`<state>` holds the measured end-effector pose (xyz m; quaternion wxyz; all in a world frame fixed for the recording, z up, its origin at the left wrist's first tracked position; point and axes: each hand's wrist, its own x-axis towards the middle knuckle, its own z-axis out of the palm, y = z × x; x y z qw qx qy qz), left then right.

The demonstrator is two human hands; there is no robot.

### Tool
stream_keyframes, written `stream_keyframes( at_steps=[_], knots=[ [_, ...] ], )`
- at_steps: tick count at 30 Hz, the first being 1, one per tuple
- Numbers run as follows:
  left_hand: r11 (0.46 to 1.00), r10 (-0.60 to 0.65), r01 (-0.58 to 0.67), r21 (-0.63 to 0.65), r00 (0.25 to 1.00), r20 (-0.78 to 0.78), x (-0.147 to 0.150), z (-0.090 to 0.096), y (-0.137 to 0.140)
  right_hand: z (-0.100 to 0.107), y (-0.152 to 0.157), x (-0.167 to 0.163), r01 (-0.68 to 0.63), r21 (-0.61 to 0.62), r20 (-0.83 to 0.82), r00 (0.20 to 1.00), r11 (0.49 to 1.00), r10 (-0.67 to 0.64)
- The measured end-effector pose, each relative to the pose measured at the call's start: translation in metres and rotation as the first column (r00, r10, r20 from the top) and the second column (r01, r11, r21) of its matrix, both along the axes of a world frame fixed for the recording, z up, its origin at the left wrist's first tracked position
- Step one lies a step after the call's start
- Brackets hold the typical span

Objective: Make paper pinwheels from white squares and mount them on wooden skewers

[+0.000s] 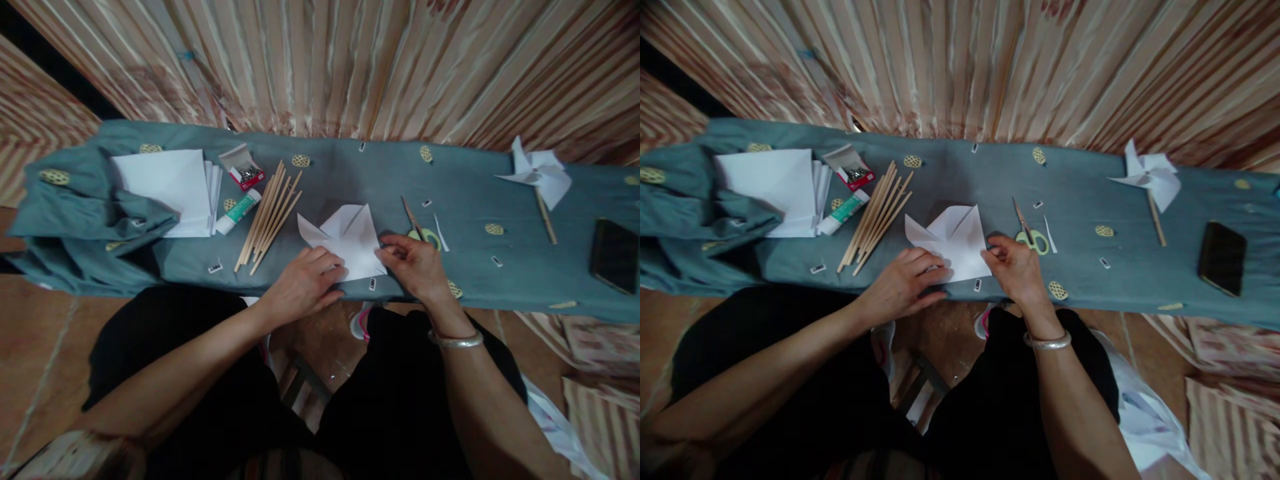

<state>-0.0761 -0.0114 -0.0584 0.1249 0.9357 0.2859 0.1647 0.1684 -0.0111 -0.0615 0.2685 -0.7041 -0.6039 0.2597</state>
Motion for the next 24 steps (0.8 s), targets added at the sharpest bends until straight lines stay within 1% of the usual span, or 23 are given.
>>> stream_keyframes(
  at_steps=[3,7,11,14,16,18,21,24],
  knots=[
    [1.0,-0.003,0.002,-0.027,0.999,-0.039,0.005,-0.005,-0.001,0.001,-0.002,0.0,-0.001,0.004,0.004,1.0,1.0,0.001],
    [1.0,0.006,-0.006,-0.011,1.0,0.018,0.006,-0.009,-0.001,0.0,-0.003,0.0,-0.01,0.048,0.038,0.999,0.999,0.008],
    [1.0,0.023,-0.022,-0.007,1.0,0.017,0.004,-0.008,-0.002,0.0,-0.006,-0.001,-0.026,0.09,0.107,0.994,0.996,0.016],
    [0.997,0.069,-0.068,-0.026,0.997,0.032,0.002,-0.006,-0.002,0.0,-0.008,0.001,-0.119,0.162,0.104,0.989,0.98,0.103],
    [0.994,0.096,-0.093,-0.049,0.994,0.048,0.0,-0.005,-0.001,0.0,-0.008,0.004,-0.2,0.186,0.045,0.98,0.962,0.195],
    [0.991,0.113,-0.108,-0.075,0.992,0.061,-0.002,-0.004,0.0,0.001,-0.009,0.009,-0.247,0.158,-0.052,0.965,0.956,0.258],
    [0.988,0.119,-0.11,-0.107,0.989,0.083,-0.004,-0.003,0.0,0.006,-0.01,0.015,-0.28,0.098,-0.211,0.932,0.955,0.295],
    [0.99,0.104,-0.094,-0.105,0.99,0.093,-0.006,-0.003,0.0,0.012,-0.011,0.016,-0.293,0.074,-0.363,0.882,0.953,0.299]
  ],
)
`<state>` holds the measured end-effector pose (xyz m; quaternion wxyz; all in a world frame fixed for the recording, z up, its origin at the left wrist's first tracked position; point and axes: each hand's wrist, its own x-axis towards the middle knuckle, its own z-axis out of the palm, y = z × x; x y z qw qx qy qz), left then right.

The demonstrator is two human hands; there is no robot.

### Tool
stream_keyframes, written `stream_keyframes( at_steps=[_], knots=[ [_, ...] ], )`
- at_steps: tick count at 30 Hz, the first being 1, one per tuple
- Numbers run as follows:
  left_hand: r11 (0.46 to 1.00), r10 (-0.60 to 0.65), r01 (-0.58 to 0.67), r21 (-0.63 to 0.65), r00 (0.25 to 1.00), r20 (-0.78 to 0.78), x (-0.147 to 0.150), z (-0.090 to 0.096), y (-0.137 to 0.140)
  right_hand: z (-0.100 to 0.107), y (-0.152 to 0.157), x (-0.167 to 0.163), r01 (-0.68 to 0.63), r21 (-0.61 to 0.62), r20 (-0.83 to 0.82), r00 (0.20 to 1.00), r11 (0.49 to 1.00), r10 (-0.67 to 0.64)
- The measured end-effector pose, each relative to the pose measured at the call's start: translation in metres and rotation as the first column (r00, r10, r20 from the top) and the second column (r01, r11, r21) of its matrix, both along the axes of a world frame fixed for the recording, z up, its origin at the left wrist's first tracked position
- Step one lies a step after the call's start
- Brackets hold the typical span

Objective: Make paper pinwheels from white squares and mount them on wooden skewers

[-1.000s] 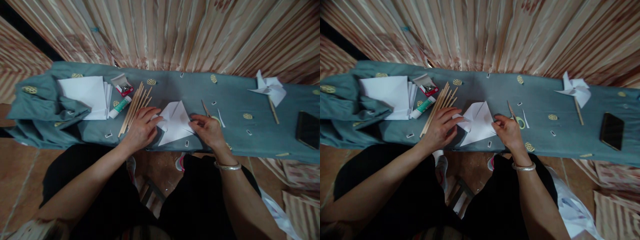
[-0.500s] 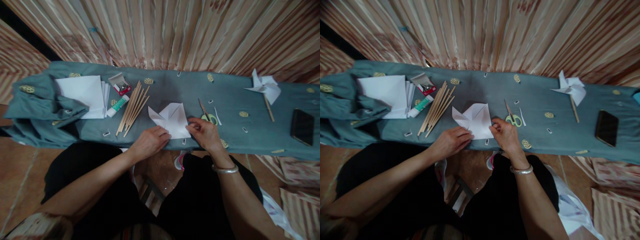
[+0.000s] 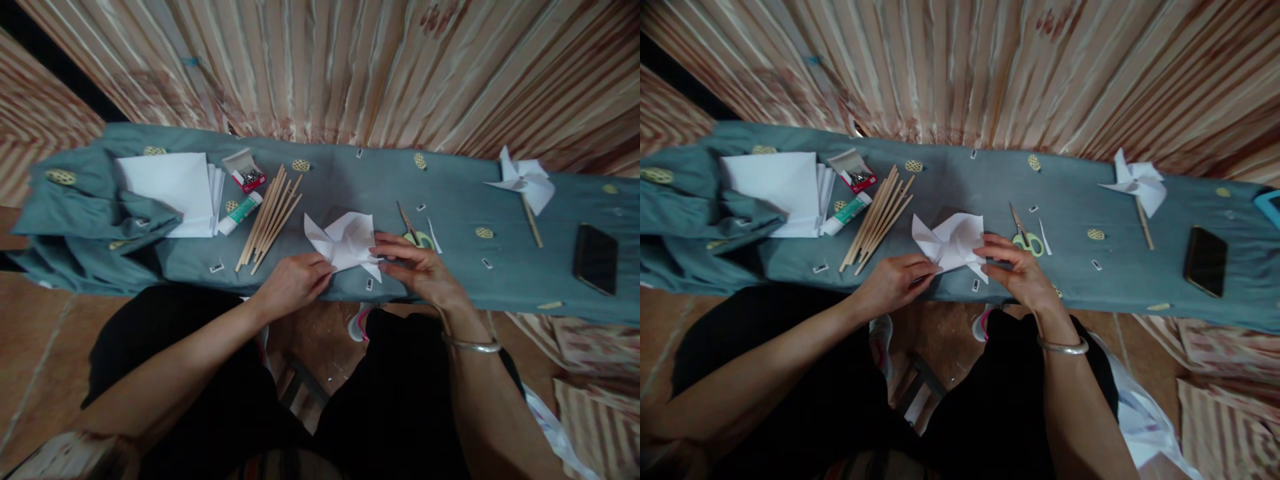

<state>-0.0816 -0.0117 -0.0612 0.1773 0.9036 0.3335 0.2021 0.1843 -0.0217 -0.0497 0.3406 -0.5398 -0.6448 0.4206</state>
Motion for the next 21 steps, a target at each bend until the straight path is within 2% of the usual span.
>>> stream_keyframes(
  at_steps=[4,8,15,21],
  knots=[
    [0.999,-0.032,0.032,0.011,0.999,-0.028,0.001,0.0,-0.003,0.0,0.002,-0.006,0.012,-0.033,-0.11,0.994,0.999,-0.016],
    [0.997,-0.076,0.076,0.009,0.995,-0.064,0.004,0.0,-0.006,-0.011,0.007,-0.016,0.05,-0.013,-0.129,0.99,0.999,-0.051],
    [0.991,-0.129,0.13,0.014,0.99,-0.059,0.009,-0.003,-0.009,-0.024,0.009,-0.041,0.044,0.267,0.127,0.989,0.963,-0.081],
    [0.991,-0.137,0.137,-0.002,0.989,-0.06,0.009,-0.005,-0.01,-0.027,0.005,-0.053,0.037,0.378,0.261,0.955,0.925,-0.145]
  ],
)
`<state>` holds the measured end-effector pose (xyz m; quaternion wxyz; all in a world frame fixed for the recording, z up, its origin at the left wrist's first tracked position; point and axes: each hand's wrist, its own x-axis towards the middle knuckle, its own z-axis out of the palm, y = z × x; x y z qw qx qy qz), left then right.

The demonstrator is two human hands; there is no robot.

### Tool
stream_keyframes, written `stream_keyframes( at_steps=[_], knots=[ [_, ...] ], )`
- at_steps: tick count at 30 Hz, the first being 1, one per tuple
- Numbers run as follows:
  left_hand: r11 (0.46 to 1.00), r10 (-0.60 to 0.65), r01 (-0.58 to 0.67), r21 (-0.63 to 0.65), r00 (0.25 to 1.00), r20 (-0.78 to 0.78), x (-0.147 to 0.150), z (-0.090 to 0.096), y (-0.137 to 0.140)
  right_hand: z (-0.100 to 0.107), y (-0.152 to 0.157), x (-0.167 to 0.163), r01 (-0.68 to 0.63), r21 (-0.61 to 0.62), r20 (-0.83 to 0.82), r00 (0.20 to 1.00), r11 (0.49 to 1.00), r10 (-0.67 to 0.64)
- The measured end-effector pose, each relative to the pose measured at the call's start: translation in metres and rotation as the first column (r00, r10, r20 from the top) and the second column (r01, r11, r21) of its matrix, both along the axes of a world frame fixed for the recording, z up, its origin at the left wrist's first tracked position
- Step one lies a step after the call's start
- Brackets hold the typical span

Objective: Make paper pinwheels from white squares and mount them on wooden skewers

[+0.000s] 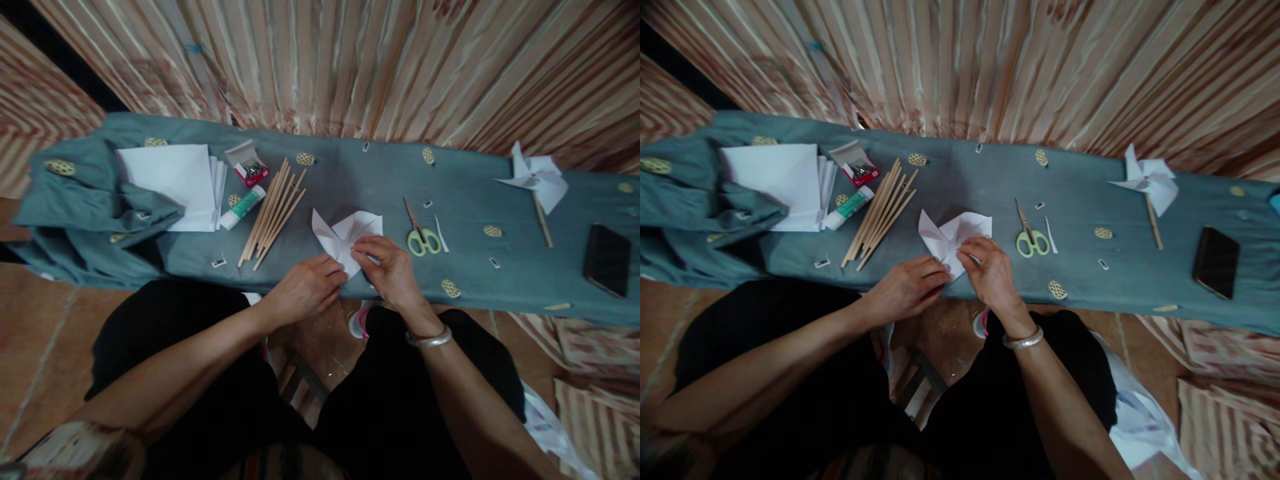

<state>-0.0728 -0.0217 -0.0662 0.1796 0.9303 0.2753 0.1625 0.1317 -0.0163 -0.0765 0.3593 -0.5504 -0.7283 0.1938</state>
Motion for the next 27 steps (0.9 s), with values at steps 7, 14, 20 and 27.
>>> stream_keyframes(
  at_steps=[7,14,20,27],
  knots=[
    [1.0,0.004,-0.004,0.011,1.0,-0.011,0.0,-0.0013,-0.0005,-0.0035,0.0023,-0.0077,0.048,0.029,0.092,0.995,0.998,-0.05],
    [1.0,0.004,-0.004,0.016,0.999,-0.049,0.0007,0.0011,-0.0008,-0.0047,0.0034,-0.0103,0.057,0.027,0.145,0.988,0.998,-0.061],
    [1.0,0.019,-0.019,0.005,0.998,-0.067,0.0008,0.0026,-0.0005,-0.0051,0.0026,-0.0112,0.067,0.029,0.138,0.988,0.997,-0.071],
    [0.999,0.041,-0.042,-0.018,0.998,-0.04,0.0006,0.0047,-0.0012,-0.0081,0.0037,-0.0108,0.088,0.011,0.127,0.988,0.996,-0.089]
  ],
)
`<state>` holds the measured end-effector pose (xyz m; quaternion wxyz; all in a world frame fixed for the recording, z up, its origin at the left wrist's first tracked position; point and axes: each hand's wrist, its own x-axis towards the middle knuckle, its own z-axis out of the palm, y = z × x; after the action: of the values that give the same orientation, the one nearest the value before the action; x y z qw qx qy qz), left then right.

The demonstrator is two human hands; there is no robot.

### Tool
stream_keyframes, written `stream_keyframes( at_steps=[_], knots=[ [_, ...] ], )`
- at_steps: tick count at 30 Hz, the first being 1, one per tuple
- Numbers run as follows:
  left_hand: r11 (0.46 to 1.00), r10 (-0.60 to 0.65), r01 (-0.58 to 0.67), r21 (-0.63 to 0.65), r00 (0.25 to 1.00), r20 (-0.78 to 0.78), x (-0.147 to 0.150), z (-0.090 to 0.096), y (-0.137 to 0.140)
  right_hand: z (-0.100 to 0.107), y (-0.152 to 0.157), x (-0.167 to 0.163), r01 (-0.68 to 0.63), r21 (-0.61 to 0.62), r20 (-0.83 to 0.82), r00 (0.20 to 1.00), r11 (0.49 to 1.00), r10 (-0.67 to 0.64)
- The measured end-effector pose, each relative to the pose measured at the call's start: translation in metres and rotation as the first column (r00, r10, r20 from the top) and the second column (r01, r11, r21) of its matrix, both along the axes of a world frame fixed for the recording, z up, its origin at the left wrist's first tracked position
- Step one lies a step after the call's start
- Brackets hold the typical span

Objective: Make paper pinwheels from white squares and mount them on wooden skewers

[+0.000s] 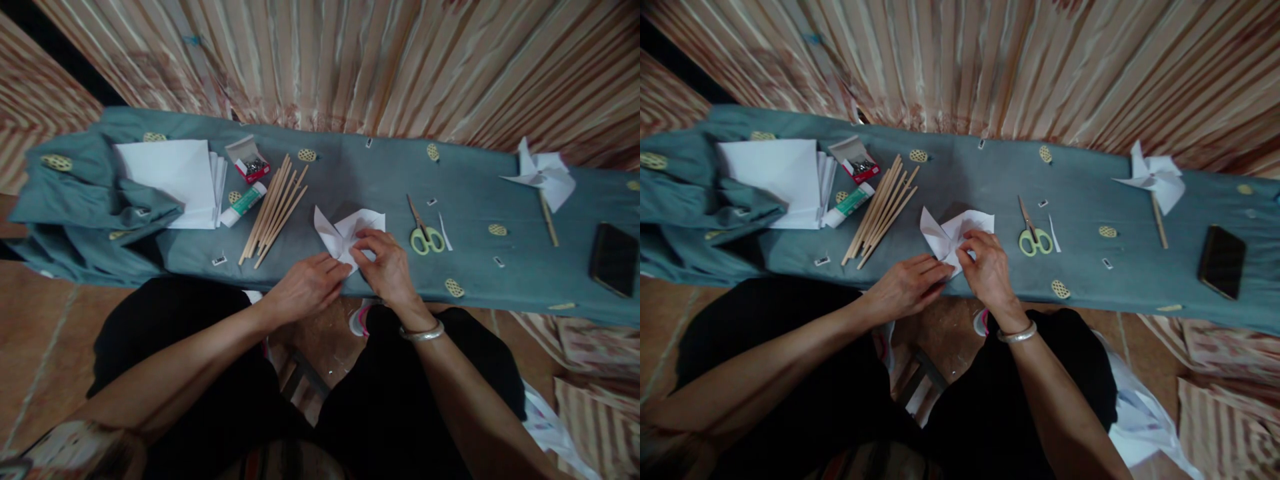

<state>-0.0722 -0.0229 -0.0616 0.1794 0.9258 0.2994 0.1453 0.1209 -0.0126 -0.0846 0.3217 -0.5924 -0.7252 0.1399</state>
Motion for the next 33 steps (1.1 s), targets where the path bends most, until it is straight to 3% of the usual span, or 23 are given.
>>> stream_keyframes(
  at_steps=[21,33],
  knots=[
    [0.999,-0.046,0.046,0.018,0.999,-0.021,-0.001,-0.0005,0.0014,0.0007,-0.0023,-0.0046,0.037,0.033,0.007,0.999,0.999,-0.037],
    [0.998,-0.053,0.053,0.019,0.998,0.022,0.0006,-0.0041,0.0012,0.0035,-0.0066,-0.0065,-0.037,0.057,0.038,0.999,0.998,0.035]
  ],
)
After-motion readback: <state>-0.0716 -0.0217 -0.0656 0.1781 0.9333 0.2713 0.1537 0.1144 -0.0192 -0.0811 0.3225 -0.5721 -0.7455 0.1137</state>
